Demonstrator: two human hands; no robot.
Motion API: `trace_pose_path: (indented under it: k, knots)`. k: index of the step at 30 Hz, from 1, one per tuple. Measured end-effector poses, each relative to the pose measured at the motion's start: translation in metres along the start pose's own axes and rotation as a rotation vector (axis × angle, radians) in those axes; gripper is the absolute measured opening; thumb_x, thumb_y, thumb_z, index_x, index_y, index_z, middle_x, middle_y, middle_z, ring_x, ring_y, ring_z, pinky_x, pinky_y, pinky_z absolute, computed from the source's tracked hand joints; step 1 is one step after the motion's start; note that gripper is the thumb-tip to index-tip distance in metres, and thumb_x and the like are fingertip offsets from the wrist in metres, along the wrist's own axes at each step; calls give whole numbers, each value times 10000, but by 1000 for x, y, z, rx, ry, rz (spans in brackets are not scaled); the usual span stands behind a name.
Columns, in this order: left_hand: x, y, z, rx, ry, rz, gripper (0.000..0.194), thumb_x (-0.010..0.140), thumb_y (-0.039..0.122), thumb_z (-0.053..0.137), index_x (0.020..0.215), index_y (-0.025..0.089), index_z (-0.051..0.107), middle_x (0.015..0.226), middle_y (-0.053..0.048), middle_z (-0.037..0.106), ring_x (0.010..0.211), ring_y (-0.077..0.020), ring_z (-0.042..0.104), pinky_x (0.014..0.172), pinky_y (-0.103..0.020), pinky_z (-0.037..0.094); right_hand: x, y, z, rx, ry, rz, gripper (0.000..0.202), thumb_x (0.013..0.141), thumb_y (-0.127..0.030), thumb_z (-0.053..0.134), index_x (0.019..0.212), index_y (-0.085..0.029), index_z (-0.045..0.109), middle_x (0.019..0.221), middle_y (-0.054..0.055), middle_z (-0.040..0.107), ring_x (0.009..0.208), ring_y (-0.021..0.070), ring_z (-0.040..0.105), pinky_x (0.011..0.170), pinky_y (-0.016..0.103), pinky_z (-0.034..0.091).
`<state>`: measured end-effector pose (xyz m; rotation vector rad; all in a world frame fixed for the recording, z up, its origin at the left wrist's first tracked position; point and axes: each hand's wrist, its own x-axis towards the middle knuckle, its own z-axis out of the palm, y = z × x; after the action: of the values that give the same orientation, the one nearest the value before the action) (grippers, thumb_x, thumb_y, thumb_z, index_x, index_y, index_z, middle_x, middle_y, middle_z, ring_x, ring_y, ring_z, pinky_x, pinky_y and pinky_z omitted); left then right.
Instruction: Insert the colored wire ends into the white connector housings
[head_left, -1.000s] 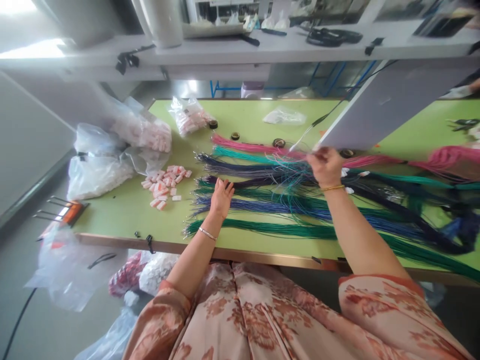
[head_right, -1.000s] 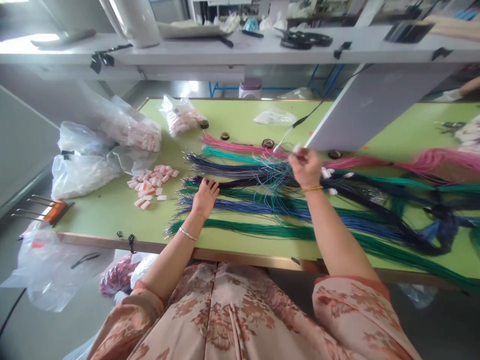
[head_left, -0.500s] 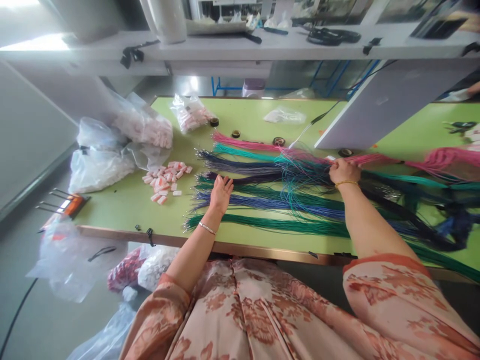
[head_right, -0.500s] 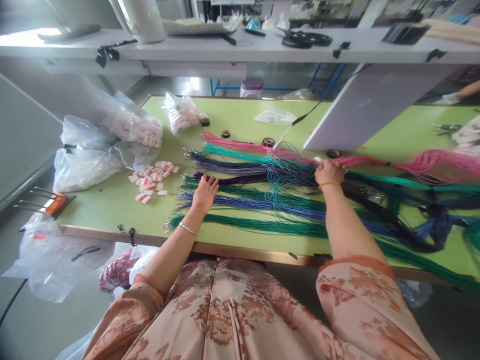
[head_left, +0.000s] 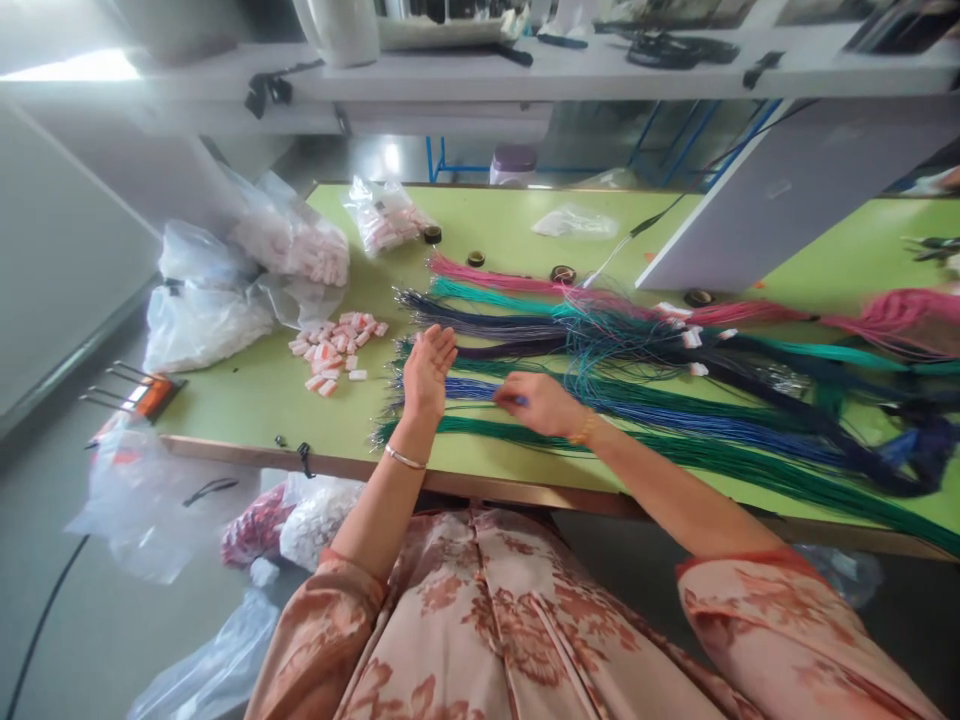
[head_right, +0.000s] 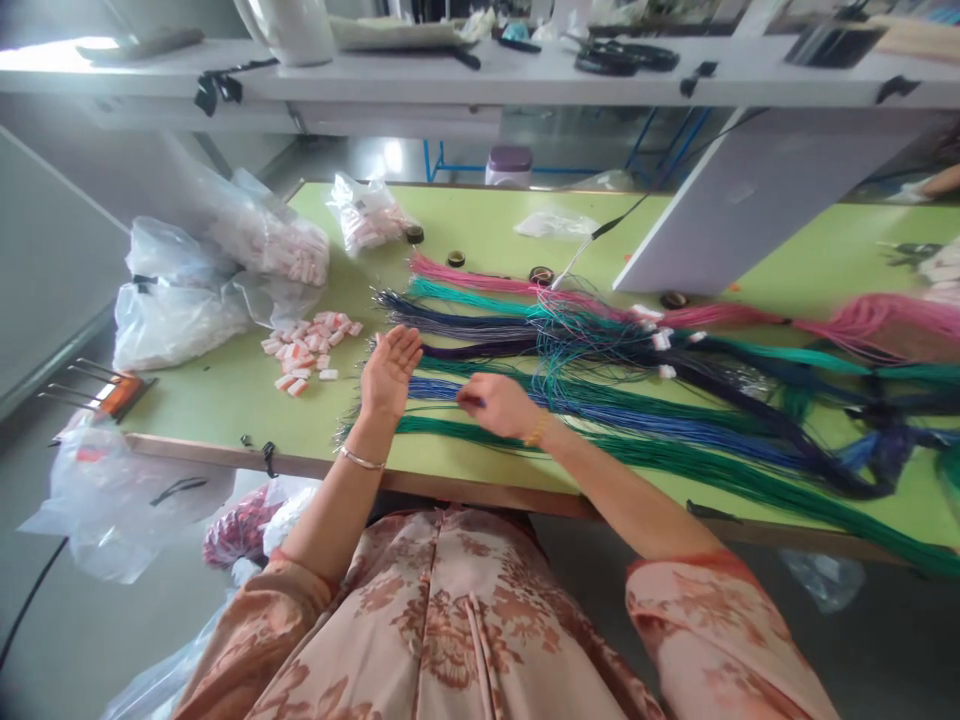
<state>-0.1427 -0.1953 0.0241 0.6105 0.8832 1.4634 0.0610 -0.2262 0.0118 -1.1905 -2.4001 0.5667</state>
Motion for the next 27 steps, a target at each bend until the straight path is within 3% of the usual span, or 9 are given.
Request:
trace_pose_path:
  k: [4, 9, 12, 15, 19, 24, 27]
  knots:
    - [-7, 28, -34, 96, 65, 196, 437, 889, 543, 536, 1097, 183, 672, 1177, -131, 709, 1104, -220, 672, 1009, -375, 471, 35, -27, 39, -187, -185, 82, 231, 912, -232, 521, 977, -182, 737, 991, 86, 703, 895, 184, 619, 716, 263, 397]
    - [-9, 55, -111, 330, 354, 415, 389, 876, 518, 554, 1022, 179, 679, 1003, -99, 729, 919, -172, 690, 819, -299, 515, 48, -36, 49, -269, -249, 53, 240, 939, -240, 467, 971, -153, 688, 1009, 95, 677, 880, 190, 591, 695, 280, 346]
    - [-9, 65, -155, 638, 555, 476, 271, 889, 370, 532, 984, 170, 687, 957, -85, 710, 914, -180, 663, 814, -312, 505, 47, -42, 49, -297, -267, 40, 206, 926, -203, 466, 970, -122, 650, 1022, 117, 668, 861, 192, 582, 705, 288, 335]
    - [-8, 70, -184, 1142, 585, 503, 235, 842, 210, 528, 974, 184, 720, 1033, -99, 689, 1001, -220, 621, 914, -368, 461, 47, -47, 47, -282, -303, 44, 192, 918, -155, 450, 999, -112, 620, 976, 112, 673, 825, 183, 574, 696, 287, 325]
    - [-4, 70, -192, 1529, 429, 453, 246, 832, 182, 522, 960, 194, 732, 1034, -113, 682, 987, -247, 601, 936, -395, 426, 54, -50, 48, -239, -311, 16, 178, 938, -223, 479, 1024, -147, 614, 991, 91, 669, 848, 180, 577, 700, 280, 326]
    - [0, 68, -184, 1665, 372, 366, 110, 837, 256, 554, 835, 210, 654, 930, -86, 651, 864, -230, 584, 803, -342, 434, 64, -53, 56, -269, -346, -12, 153, 928, -223, 494, 954, -160, 631, 1019, 94, 651, 876, 183, 578, 717, 278, 336]
    - [-4, 68, -183, 1689, 341, 372, 67, 800, 226, 587, 860, 217, 614, 886, -75, 621, 881, -245, 566, 831, -358, 429, 62, -55, 55, -277, -340, -23, 137, 914, -191, 493, 953, -145, 616, 1002, 105, 657, 851, 186, 575, 719, 281, 335]
